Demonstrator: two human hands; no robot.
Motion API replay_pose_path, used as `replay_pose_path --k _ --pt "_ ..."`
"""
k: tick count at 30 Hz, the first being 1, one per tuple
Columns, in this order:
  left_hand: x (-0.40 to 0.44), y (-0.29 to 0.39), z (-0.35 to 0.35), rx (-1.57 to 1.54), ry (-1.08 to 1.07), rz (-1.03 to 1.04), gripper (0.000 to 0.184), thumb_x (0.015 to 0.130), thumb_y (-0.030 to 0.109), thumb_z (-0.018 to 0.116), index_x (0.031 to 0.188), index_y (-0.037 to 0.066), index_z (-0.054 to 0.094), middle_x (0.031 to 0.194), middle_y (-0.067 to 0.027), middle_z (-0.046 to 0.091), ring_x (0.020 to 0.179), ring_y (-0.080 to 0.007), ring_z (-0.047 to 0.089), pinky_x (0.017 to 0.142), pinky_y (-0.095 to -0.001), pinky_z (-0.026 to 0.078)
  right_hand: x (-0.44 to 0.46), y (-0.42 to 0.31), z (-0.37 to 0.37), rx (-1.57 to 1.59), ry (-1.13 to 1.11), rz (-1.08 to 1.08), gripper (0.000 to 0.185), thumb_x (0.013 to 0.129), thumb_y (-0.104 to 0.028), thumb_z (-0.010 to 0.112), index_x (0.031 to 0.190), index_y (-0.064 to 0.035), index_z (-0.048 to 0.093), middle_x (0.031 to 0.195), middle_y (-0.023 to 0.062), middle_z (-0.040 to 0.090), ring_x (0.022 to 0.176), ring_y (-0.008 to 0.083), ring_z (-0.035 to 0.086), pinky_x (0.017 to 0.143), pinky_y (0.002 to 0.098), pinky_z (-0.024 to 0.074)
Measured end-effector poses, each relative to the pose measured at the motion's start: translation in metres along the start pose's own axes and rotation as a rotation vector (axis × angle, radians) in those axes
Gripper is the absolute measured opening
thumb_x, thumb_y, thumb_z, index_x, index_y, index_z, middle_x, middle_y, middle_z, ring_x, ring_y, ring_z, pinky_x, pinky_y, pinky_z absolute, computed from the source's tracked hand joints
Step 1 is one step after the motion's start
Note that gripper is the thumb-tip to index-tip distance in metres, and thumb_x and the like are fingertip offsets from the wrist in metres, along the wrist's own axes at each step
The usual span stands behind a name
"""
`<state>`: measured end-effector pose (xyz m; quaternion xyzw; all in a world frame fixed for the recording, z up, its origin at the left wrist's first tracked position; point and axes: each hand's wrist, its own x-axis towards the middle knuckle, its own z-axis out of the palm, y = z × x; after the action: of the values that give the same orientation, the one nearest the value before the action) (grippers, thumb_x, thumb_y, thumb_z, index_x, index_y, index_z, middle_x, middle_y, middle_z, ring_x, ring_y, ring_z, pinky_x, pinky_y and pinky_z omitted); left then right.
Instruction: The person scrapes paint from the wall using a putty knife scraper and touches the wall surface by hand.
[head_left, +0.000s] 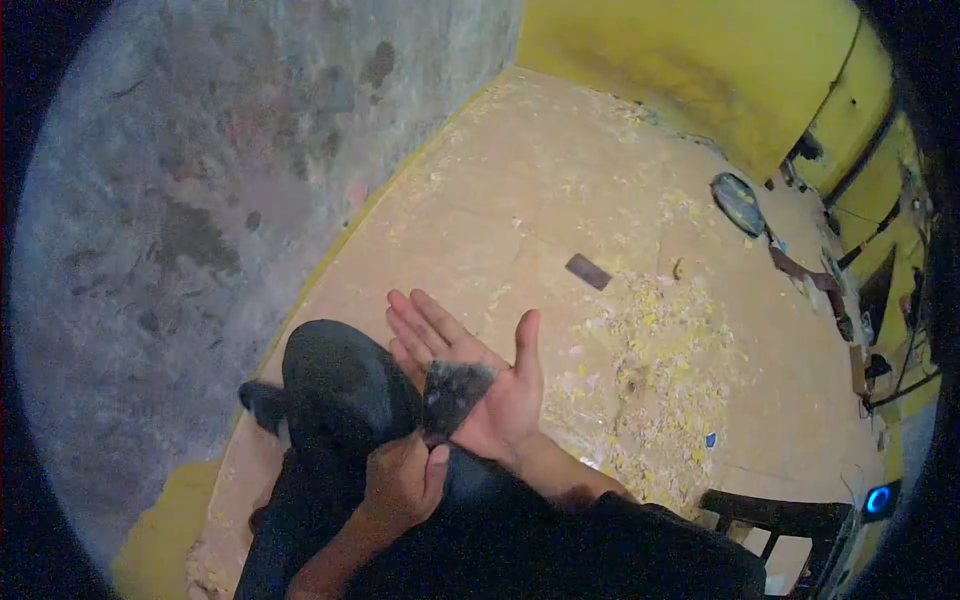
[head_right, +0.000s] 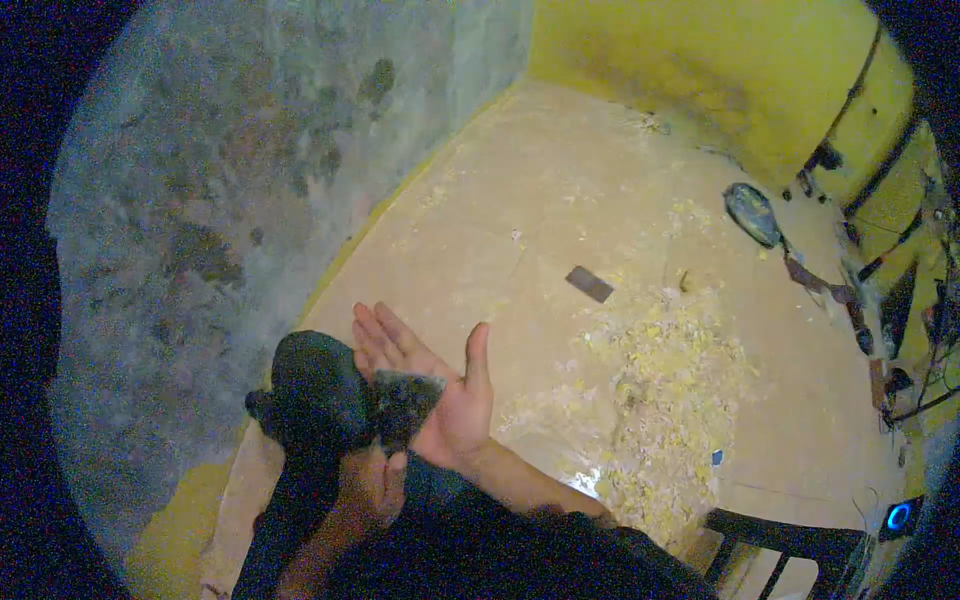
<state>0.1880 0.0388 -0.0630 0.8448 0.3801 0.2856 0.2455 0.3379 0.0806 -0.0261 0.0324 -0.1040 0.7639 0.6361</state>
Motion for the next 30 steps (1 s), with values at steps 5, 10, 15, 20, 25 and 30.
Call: replay_pose_path --k 5,10,15,20,25,30 --pt "0.011 0.003 0.008 -0.099 -0.093 0.021 0.023 0.090 0.021 0.052 0.084 -0.002 0.053 0.067 -0.0226 0.056 0.059 -0.0420 0.056 0.056 -0.0475 0.046 0.005 -0.023 0.009 0.229 0.067 -0.004 0.098 0.083 -0.074 0.029 0.143 0.0020 0.020 0.150 0.0169 0.023 0.140 0.0270 0.020 0.115 0.0406 0.0138" --pt "0.053 0.020 -0.030 -0.218 -0.077 0.274 0.047 0.098 0.039 0.042 0.100 -0.007 0.054 0.065 -0.0080 0.049 0.052 -0.0170 0.046 0.049 -0.0306 0.037 0.002 -0.098 -0.003 -0.177 -0.135 -0.274 0.089 0.087 -0.070 0.025 0.143 -0.0018 0.024 0.148 0.0166 0.027 0.137 0.0277 0.026 0.114 0.0414 0.0185" --pt "0.035 -0.023 -0.074 -0.122 -0.143 0.236 0.045 0.099 0.036 0.041 0.097 -0.007 0.055 0.063 -0.0088 0.048 0.051 -0.0178 0.046 0.050 -0.0318 0.038 -0.058 -0.180 0.001 -0.710 -0.012 -0.640 0.082 0.090 -0.068 0.021 0.145 -0.0075 0.026 0.146 0.0159 0.033 0.131 0.0287 0.036 0.106 0.0427 0.0287" --pt "0.001 -0.081 -0.111 -0.839 -0.099 -0.508 0.046 0.097 0.042 0.043 0.095 -0.002 0.057 0.064 -0.0046 0.052 0.052 -0.0155 0.046 0.049 -0.0316 0.040 -0.139 -0.262 0.025 -1.548 0.420 -0.940 0.076 0.093 -0.064 0.021 0.147 -0.0097 0.017 0.127 0.0204 0.053 0.105 0.0248 0.057 0.085 0.0338 0.0424" --pt "0.017 -0.088 -0.146 -0.311 0.074 -0.376 0.049 0.093 0.050 0.045 0.095 0.004 0.059 0.063 -0.0067 0.055 0.050 -0.0178 0.047 0.050 -0.0357 0.043 -0.227 -0.366 0.106 -1.743 0.915 -1.341 0.051 0.096 -0.043 0.047 0.127 -0.0045 0.033 0.099 0.0153 0.067 0.076 0.0187 0.067 0.062 0.0274 0.0484" --pt "0.038 -0.150 -0.159 -0.303 0.032 -0.338 0.058 0.090 0.059 0.044 0.101 0.005 0.062 0.061 -0.0083 0.057 0.046 -0.0225 0.047 0.052 -0.0412 0.046 -0.298 -0.435 0.172 -1.643 0.984 -1.399 0.053 0.091 -0.032 0.057 0.125 -0.0003 0.032 0.093 0.0142 0.066 0.070 0.0167 0.065 0.057 0.0262 0.0499"
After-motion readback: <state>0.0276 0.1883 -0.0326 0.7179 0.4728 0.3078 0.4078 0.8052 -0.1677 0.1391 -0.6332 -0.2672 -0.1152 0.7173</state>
